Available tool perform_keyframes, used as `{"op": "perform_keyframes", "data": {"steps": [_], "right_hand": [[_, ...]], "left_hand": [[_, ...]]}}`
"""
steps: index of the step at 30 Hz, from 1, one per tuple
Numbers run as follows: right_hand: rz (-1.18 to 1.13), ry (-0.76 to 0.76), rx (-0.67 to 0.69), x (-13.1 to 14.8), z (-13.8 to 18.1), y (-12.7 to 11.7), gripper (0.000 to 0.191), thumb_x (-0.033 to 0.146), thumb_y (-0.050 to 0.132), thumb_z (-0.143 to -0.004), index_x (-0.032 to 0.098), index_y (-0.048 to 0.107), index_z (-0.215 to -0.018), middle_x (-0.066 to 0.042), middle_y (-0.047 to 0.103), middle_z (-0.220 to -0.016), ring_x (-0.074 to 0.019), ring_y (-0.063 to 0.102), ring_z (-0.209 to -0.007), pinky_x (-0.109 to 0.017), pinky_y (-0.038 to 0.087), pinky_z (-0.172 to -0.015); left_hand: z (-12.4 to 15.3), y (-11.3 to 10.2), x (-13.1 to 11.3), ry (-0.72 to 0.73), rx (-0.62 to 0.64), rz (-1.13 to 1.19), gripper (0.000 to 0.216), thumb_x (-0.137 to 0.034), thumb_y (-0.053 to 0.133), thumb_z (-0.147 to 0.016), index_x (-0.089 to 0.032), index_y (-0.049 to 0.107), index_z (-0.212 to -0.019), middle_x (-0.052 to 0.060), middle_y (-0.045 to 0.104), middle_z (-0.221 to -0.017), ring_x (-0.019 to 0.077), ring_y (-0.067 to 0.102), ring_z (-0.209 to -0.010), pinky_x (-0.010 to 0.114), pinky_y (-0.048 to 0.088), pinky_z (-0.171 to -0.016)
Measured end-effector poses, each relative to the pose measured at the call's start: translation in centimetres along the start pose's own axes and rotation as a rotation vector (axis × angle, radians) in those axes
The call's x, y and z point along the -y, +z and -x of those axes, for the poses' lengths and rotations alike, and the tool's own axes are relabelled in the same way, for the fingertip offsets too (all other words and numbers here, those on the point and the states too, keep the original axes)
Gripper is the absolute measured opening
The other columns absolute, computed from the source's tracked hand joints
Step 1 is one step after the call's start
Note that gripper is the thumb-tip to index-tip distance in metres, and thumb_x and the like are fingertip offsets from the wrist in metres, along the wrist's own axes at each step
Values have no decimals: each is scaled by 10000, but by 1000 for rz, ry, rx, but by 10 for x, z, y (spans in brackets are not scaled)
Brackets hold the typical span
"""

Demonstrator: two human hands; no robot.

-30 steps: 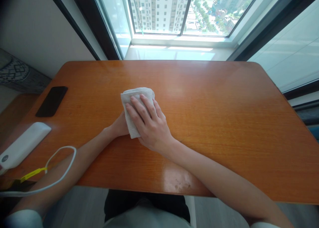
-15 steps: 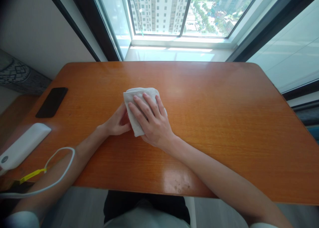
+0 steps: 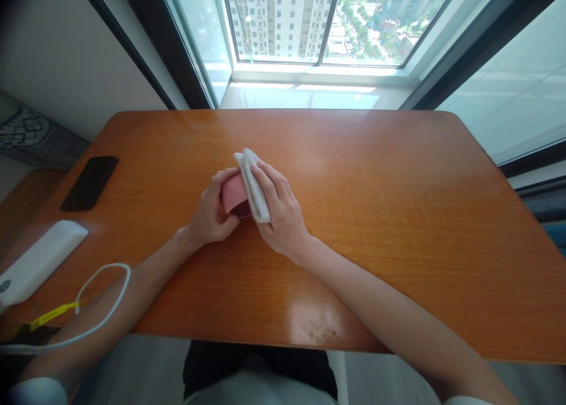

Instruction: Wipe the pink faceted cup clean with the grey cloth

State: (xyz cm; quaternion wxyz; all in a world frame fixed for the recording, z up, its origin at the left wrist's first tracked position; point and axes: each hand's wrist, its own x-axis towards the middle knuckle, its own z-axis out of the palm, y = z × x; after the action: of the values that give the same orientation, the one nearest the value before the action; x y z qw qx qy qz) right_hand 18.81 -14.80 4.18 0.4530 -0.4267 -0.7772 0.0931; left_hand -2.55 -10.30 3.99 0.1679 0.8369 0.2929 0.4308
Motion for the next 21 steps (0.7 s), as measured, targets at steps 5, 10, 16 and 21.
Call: {"op": "perform_keyframes", "data": {"steps": [5, 10, 16, 21], "right_hand": [[49, -72, 19, 1, 2, 3, 750, 263, 520, -1093, 307, 254, -1793, -134, 436, -1796, -365, 389, -1698, -677, 414, -1357], [176, -293, 123, 14, 4, 2, 733, 317, 558, -1080, 302, 332, -1777, -88, 528, -1757, -403, 353, -1714, -738, 230, -1417], [-55, -23, -39, 3, 0, 6, 599, 330, 480, -1140, 297, 415, -1734, -111, 528, -1746, -327, 461, -1663, -625, 404, -1376], [-262, 185, -110, -10, -5, 11, 468, 384, 409, -1190, 265, 555, -1618, -128, 660, -1603, -272, 631, -1509, -549, 518, -1294]], "left_hand": [[5, 11, -6, -141, -68, -60, 660, -285, 699, -918, -231, 444, -1525, 133, 699, -1420, 315, 755, -1224, 499, 674, -1030], [15, 11, 5, -123, -22, -120, 243, -447, 597, -1068, -255, 559, -1211, 52, 712, -1031, 248, 763, -861, 446, 682, -751], [7, 11, 0, -111, -62, -100, 477, -307, 649, -978, -216, 507, -1424, 108, 746, -1264, 269, 785, -1065, 420, 678, -894], [1, 9, -5, -76, -37, -89, 614, -262, 676, -903, -228, 484, -1485, 131, 717, -1424, 297, 757, -1242, 439, 654, -1041]]}}
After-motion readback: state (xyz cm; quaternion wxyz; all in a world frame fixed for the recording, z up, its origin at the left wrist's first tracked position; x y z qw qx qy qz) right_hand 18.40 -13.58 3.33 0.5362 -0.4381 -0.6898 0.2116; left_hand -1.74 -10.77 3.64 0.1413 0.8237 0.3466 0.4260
